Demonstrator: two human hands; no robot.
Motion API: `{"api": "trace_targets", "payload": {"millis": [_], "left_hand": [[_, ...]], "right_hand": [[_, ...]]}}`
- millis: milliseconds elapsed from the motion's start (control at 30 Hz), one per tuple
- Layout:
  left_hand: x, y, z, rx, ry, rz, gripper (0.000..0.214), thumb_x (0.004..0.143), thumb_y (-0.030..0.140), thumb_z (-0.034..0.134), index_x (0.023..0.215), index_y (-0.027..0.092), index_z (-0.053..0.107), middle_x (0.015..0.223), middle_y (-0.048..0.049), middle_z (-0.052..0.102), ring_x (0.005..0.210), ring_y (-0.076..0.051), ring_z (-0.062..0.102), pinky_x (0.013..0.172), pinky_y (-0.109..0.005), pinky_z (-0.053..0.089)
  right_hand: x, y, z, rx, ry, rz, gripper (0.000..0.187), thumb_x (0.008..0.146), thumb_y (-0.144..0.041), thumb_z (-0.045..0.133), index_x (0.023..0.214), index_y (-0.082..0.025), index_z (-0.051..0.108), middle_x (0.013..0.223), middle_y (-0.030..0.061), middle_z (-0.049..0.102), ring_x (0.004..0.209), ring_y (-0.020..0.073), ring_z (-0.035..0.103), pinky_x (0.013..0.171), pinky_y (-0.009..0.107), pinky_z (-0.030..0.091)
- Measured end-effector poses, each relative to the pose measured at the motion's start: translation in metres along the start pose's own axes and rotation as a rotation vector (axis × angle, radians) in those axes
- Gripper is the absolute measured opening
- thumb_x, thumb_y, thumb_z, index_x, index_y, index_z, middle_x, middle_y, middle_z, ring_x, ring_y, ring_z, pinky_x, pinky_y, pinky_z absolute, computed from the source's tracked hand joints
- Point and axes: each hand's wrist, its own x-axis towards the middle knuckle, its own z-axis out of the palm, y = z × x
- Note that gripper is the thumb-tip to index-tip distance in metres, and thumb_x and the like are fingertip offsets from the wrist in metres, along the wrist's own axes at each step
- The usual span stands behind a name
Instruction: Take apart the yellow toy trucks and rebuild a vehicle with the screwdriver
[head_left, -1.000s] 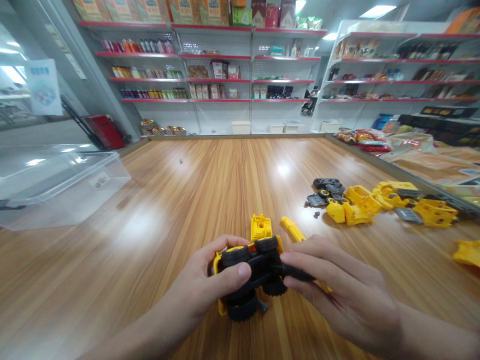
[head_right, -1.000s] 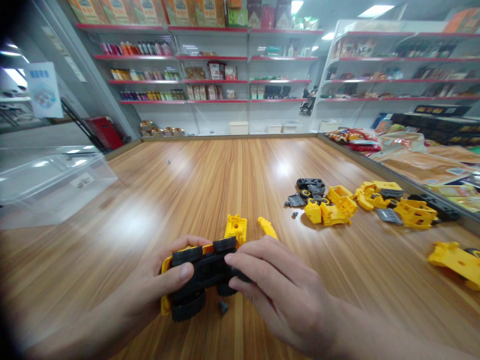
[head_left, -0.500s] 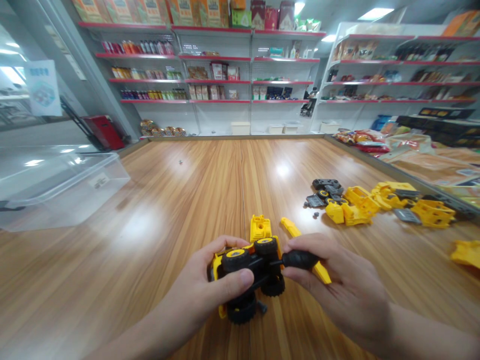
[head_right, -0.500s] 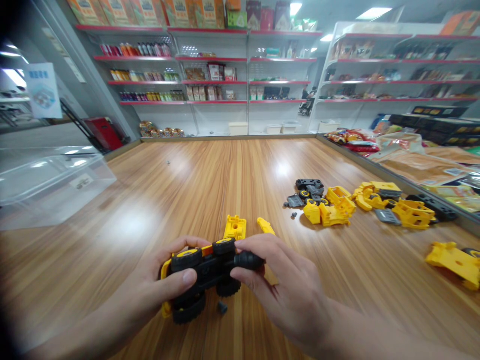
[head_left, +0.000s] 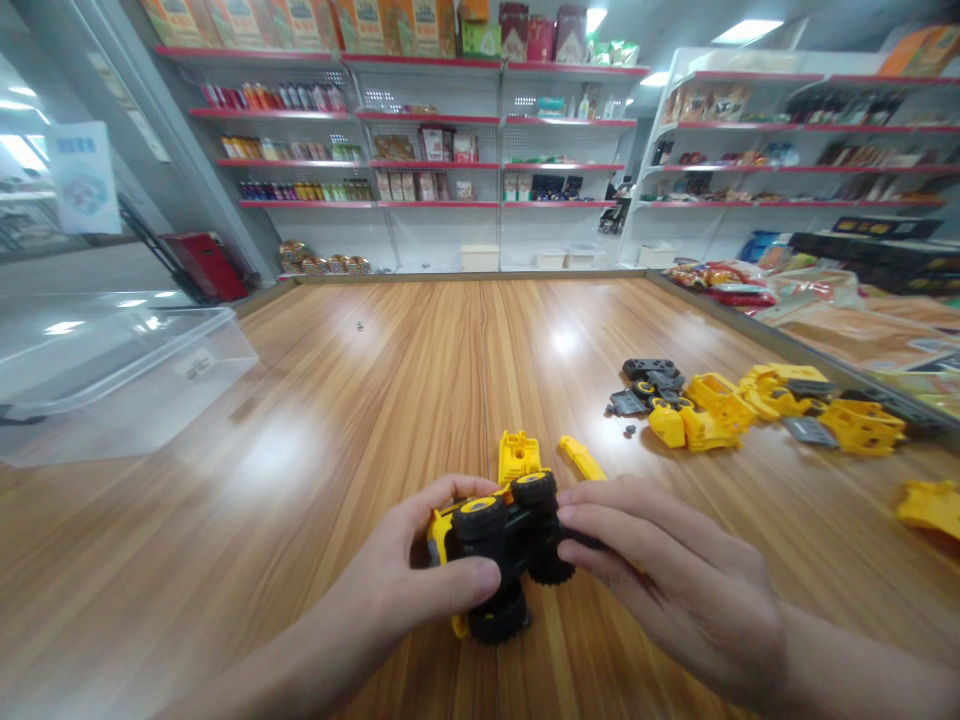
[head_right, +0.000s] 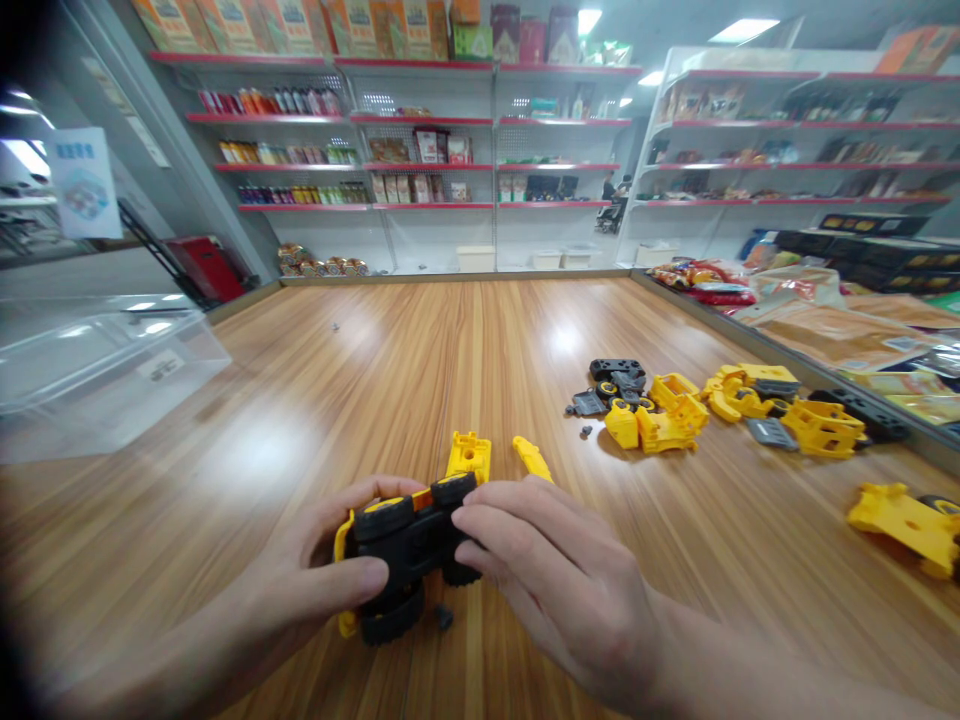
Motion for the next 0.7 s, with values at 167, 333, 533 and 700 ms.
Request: {"api": "trace_targets", "payload": {"millis": [167,333,533,700], "left_hand": [[-0.0022,0.0017,0.0026,0.029,0.064,0.026,0.051,0.072,0.038,0.076,0.118,0.021,0.058,0.098,-0.0065,0.065,0.093,-0.024,0.060,0.080,-0.035,0.047],[0.0002,-0.0007,-0.0012,0.057,0.077,0.068,0.049,0.076,0.036,0.075,0.120,0.023,0.058,0.105,-0.0058,0.065,0.097,-0.023,0.059,0.085,-0.034,0.047],[0.0014,-0.0030,-0.0032,0.062,0.069,0.084,0.045,0.078,0.034,0.073,0.119,0.022,0.059,0.107,-0.0064,0.064,0.098,-0.022,0.058,0.090,-0.036,0.046],[0.0016,-0.0016,-0.0010,0.051,0.074,0.068,0.049,0.073,0.036,0.076,0.117,0.021,0.060,0.102,-0.0062,0.065,0.093,-0.022,0.060,0.085,-0.035,0.048]], "right_hand": [[0.0000,0.0004,-0.0029,-0.011,-0.056,-0.044,0.051,0.084,0.003,0.054,0.134,-0.007,0.053,0.125,0.0154,0.060,0.115,0.0238,0.058,0.097,0.037,0.054],[-0.0024,0.0026,-0.0039,-0.012,-0.078,-0.047,0.049,0.084,0.003,0.055,0.132,-0.008,0.056,0.122,0.0136,0.061,0.112,0.0208,0.059,0.095,0.032,0.054],[-0.0007,0.0039,-0.0016,0.034,-0.050,-0.002,0.049,0.083,0.006,0.055,0.130,-0.007,0.057,0.122,0.0138,0.060,0.113,0.0202,0.059,0.096,0.032,0.054],[0.0023,0.0030,-0.0023,0.067,-0.027,0.017,0.046,0.083,0.006,0.055,0.127,-0.008,0.059,0.115,0.0118,0.063,0.107,0.0178,0.061,0.091,0.029,0.055]]}}
